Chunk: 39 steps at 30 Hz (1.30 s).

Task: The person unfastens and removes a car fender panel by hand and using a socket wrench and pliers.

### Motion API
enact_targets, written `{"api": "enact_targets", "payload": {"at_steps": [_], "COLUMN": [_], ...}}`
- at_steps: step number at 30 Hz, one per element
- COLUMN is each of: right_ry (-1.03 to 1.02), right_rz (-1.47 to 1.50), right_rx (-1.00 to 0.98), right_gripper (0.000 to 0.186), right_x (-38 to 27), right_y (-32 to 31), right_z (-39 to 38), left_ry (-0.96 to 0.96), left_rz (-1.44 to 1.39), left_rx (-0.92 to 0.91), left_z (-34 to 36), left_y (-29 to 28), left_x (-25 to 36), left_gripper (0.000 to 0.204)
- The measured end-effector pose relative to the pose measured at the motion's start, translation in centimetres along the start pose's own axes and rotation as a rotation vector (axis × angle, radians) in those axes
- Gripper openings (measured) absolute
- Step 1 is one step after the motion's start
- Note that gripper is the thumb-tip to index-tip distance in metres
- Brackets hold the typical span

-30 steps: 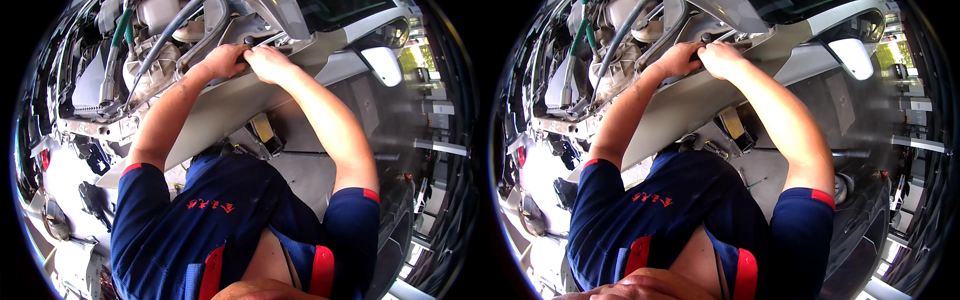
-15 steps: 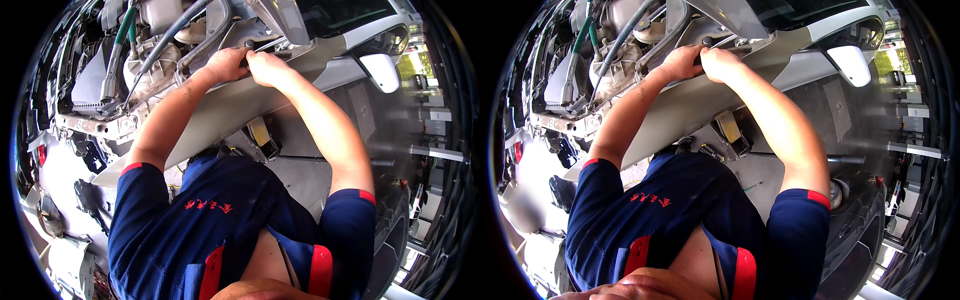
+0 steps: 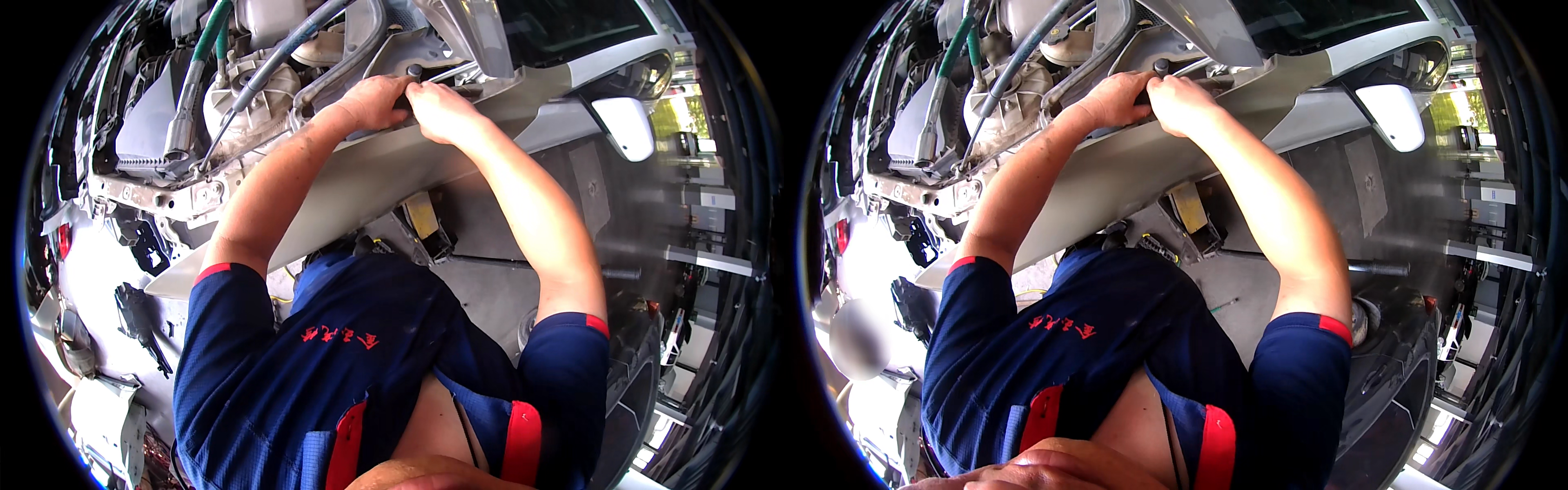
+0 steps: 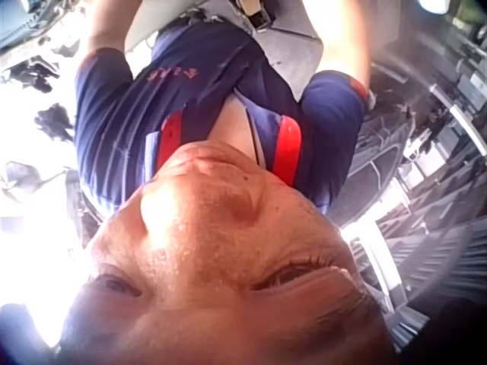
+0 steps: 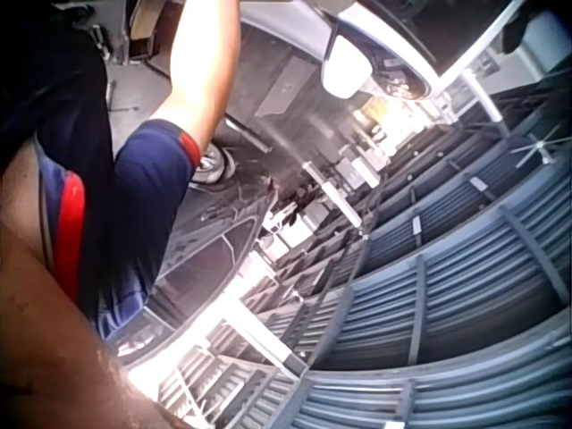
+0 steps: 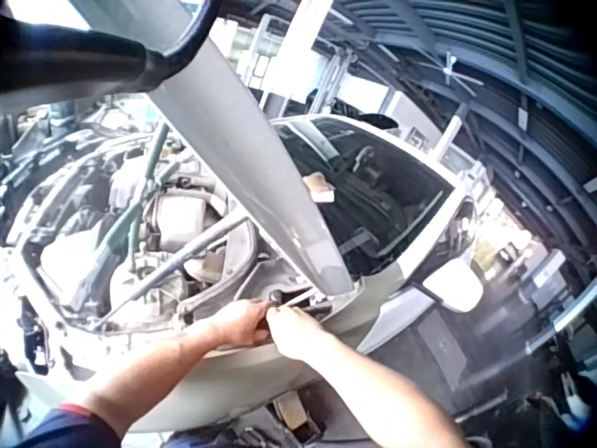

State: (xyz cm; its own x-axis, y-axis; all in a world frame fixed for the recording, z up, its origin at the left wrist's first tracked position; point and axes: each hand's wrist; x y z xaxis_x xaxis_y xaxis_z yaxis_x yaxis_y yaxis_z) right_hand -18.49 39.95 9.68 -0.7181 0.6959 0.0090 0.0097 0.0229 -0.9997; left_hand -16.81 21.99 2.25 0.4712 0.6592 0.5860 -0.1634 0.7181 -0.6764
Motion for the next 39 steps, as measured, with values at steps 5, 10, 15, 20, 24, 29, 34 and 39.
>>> {"api": "enact_targets", "payload": {"at_steps": [5,10,15,20,24,29,34,39], "right_ry": [-0.014,0.215,0.378,0.445,0.500,-0.105,0.509,0.268], "right_rz": [0.057,0.072,0.157,0.385,0.330,-0.184,0.096,-0.100], "right_rx": [-0.005,-0.076,-0.073,0.117,0.103,0.447,-0.071,0.104], "right_gripper": [0.029,0.034,0.060,0.044,0.032,0.023,0.024,0.033], "right_x": [0.4,-0.6,-1.2,-0.3,0.5,0.8,-1.8,-1.8], "right_y": [0.6,-0.5,-1.9,-1.9,-1.8,-1.4,-3.1,-2.9], "right_z": [0.2,0.5,-0.2,-2.2,-3.4,-3.0,-1.5,-1.5], "left_ry": [0.016,-0.006,-0.055,-0.108,-0.160,-0.105,-0.110,-0.127], "left_rz": [-0.010,0.012,0.068,0.094,0.164,0.166,0.190,0.215], "left_rx": [-0.001,0.000,0.083,0.011,-0.036,0.011,-0.008,0.018], "left_z": [0.1,0.2,0.4,-0.3,0.6,0.9,0.6,1.3], "left_y": [0.1,0.2,0.2,-0.2,-0.5,0.5,0.5,0.5], "left_x": [0.1,0.5,2.3,2.3,3.2,2.8,2.8,3.4], "left_gripper": [0.054,0.053,0.053,0.054,0.059,0.064,0.062,0.060]}}
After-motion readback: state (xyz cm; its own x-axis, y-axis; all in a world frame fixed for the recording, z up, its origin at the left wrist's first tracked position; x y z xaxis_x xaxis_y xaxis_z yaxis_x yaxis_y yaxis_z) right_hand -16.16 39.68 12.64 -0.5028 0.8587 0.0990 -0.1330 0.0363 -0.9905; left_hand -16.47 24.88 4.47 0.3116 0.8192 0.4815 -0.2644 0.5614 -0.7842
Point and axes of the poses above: each hand's wrist, its own z-axis towards the middle knuckle, its own y-axis out of the palm, x = y × z, and after that the axes turned 15 degrees about x, right-handed
